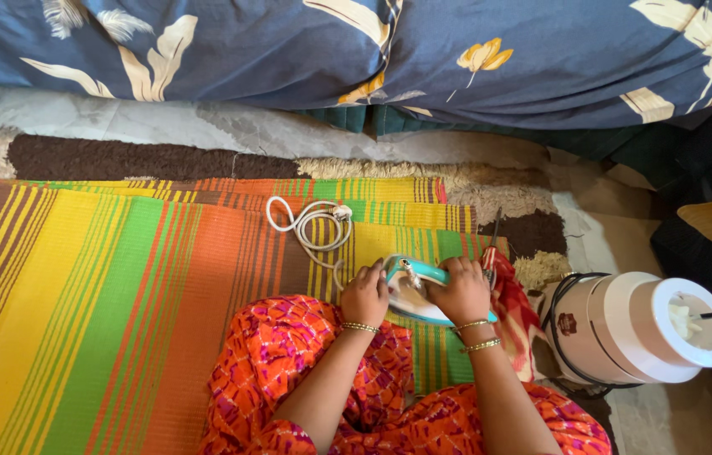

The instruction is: The person sits on a mat and repairs a light blue electric iron. They use a red-handled screwdriver to unscrew and remove the iron's baseplate, then wipe the baseplate and the iron's body with a red cloth. Finally, they reattach the baseplate and tighten the screws.

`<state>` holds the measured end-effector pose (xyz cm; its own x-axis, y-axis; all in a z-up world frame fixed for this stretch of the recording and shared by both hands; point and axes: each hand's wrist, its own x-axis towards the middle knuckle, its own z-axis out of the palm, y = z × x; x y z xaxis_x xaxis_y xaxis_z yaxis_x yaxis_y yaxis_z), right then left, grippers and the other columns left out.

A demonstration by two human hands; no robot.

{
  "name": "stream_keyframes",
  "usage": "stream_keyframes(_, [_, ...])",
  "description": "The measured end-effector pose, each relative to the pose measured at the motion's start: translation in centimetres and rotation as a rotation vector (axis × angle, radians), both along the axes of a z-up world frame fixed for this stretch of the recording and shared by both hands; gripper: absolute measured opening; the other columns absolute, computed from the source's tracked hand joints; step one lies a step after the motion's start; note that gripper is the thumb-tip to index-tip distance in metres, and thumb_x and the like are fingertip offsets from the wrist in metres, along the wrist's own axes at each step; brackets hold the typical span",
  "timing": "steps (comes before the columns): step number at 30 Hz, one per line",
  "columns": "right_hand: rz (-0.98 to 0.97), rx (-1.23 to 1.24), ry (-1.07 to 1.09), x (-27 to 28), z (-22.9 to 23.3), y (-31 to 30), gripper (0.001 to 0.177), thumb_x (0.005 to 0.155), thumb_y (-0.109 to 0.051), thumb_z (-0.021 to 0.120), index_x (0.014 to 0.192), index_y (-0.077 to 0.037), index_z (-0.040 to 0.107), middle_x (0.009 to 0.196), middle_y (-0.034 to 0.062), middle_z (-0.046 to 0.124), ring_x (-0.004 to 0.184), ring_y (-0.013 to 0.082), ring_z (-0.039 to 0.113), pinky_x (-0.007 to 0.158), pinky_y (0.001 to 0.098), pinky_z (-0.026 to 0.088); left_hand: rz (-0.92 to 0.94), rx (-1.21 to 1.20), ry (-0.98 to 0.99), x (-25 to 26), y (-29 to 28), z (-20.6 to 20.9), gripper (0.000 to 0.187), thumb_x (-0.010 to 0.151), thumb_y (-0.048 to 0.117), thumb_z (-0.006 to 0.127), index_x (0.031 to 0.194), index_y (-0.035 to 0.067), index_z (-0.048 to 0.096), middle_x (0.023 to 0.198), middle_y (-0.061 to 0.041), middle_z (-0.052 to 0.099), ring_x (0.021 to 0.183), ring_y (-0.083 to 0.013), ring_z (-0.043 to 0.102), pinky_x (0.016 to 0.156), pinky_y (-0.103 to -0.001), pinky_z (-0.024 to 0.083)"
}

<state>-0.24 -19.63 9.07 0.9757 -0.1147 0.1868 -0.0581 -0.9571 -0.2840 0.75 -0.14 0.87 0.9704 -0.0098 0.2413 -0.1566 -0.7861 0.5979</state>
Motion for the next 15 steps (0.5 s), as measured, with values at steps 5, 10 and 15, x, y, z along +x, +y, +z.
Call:
stream_keyframes(5, [-0.179,0.054,-0.066,0.7,-1.8,-0.6,0.043,0.065,-0.037,0.088,0.097,-0.014,0.071,0.106,0.0065,0.070,0.105,0.0292,0.061,0.097,0.0480,0.048,-0.034,0.030,0.022,0.5,-0.5,-0.6,0.028,0.103,0.024,0.061,0.128,0.015,0.068,0.097,-0.004,0.074,0.064,-0.0151,0.066,0.055,-0.029,0.053])
stream_keyframes(10, [-0.489,0.261,0.061,1.4,-3.2,-1.2,0.048,0.063,-0.033,0.090,0.104,-0.015,0.071,0.110,0.0034,0.070,0.114,0.0290,0.057,0.095,0.0492,0.047,-0.129,0.035,-0.019,0.2,-1.5,-1.7,0.039,0.099,0.020,0.062,0.137,0.013,0.060,0.098,-0.005,0.073,0.062,-0.0151,0.064,0.052,-0.029,0.054])
stream_keyframes(15, [-0.706,0.444,0.109,1.5,-5.0,-2.0,0.066,0.066,-0.028,0.095,0.125,-0.014,0.068,0.120,0.0178,0.060,0.109,0.0359,0.053,0.095,0.0511,0.043,-0.389,0.013,0.001,-1.4,-2.6,-1.6,0.074,0.094,0.011,0.058,0.163,0.015,0.030,0.102,-0.007,0.071,0.076,-0.0198,0.066,0.064,-0.032,0.058])
